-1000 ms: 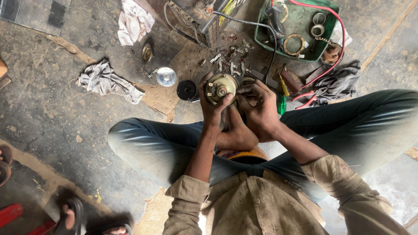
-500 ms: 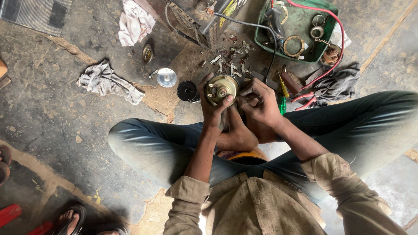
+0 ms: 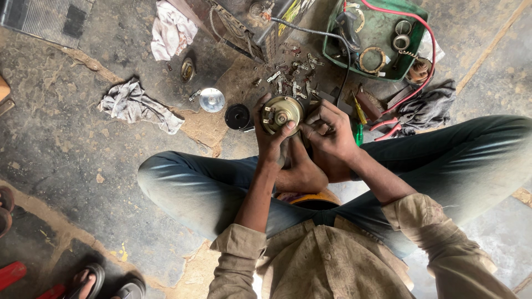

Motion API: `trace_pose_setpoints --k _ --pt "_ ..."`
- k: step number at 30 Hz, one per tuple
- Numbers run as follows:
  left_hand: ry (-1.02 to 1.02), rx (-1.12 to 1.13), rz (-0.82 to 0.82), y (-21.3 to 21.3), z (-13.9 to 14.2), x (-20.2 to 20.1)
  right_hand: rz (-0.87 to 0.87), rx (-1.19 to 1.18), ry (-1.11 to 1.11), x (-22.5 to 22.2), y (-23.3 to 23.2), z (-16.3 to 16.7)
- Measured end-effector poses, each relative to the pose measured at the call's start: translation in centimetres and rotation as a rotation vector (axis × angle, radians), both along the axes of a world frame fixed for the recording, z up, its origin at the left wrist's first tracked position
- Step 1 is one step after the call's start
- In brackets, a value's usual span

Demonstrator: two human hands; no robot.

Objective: The person sits on the workshop floor repairing a small carburetor-like metal component. They disassemble and reposition its parts by hand, pick at small fittings, and later use a screwdriver to work on the assembly while holding it between their feet.

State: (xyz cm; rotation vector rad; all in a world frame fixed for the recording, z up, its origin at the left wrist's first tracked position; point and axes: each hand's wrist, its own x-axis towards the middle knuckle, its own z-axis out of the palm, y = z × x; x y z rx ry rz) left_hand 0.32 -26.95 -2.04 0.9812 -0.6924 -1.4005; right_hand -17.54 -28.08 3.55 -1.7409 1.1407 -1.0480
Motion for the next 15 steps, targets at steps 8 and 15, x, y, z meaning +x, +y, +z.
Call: trace_pose_setpoints --k 8,15 --pt "0.008 -0.041 0.006 -0.1 -0.8 0.1 0.061 -0.043 -0.011 -0.3 -0.1 0.2" --pt "0.003 -0.048 -0.003 0.0 -1.5 -0.3 0.051 0.058 0.045 -1.1 -0.4 -0.6"
